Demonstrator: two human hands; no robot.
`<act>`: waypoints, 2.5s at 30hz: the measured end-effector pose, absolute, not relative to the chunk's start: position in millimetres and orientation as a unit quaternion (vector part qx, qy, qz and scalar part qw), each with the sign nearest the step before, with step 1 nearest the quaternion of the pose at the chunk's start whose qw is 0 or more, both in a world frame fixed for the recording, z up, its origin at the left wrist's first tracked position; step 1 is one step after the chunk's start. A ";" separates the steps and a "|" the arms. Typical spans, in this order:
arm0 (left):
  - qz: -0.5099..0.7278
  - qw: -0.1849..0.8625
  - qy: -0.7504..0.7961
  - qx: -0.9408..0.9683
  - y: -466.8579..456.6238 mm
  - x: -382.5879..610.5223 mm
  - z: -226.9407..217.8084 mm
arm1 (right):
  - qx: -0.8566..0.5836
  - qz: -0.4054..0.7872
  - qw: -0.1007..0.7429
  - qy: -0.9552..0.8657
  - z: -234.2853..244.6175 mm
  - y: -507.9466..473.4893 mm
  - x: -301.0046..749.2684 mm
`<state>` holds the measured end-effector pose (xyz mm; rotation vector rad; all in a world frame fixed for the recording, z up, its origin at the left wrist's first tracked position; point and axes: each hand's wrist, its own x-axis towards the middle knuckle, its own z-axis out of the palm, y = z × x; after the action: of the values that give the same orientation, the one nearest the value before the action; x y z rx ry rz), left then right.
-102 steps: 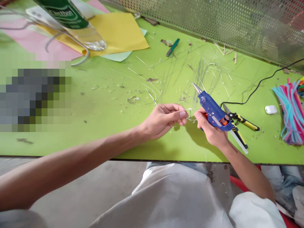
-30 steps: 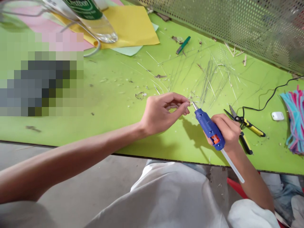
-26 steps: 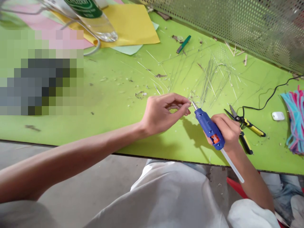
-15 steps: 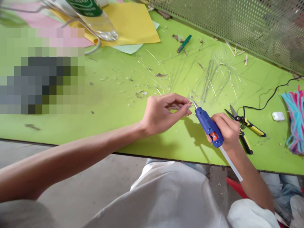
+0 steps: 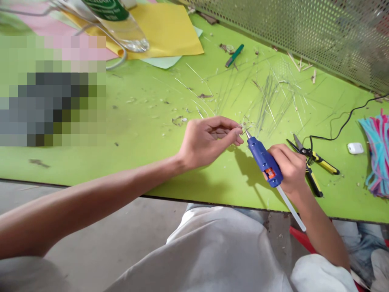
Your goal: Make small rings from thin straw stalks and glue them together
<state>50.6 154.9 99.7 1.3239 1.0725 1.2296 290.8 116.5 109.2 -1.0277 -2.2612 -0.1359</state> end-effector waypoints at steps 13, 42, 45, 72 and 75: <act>0.482 0.654 0.341 0.472 161.7 47.4 92.3 | -0.401 -0.037 0.341 -0.850 105.0 115.1 291.0; 0.464 0.682 0.329 0.460 163.3 49.1 89.1 | -0.400 -0.033 0.334 -0.853 104.2 113.5 290.5; 0.461 0.679 0.334 0.465 162.3 48.9 88.1 | -0.394 -0.035 0.335 -0.855 105.2 113.3 289.7; 0.475 0.663 0.326 0.478 162.4 48.5 90.9 | -0.410 -0.030 0.340 -0.846 105.3 113.8 285.3; 0.465 0.678 0.318 0.472 163.0 48.2 91.4 | -0.411 -0.024 0.342 -0.845 105.3 113.6 285.8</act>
<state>48.2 163.0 91.4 1.0609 0.7133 1.0439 285.8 113.6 105.3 -1.0679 -2.1972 -0.0613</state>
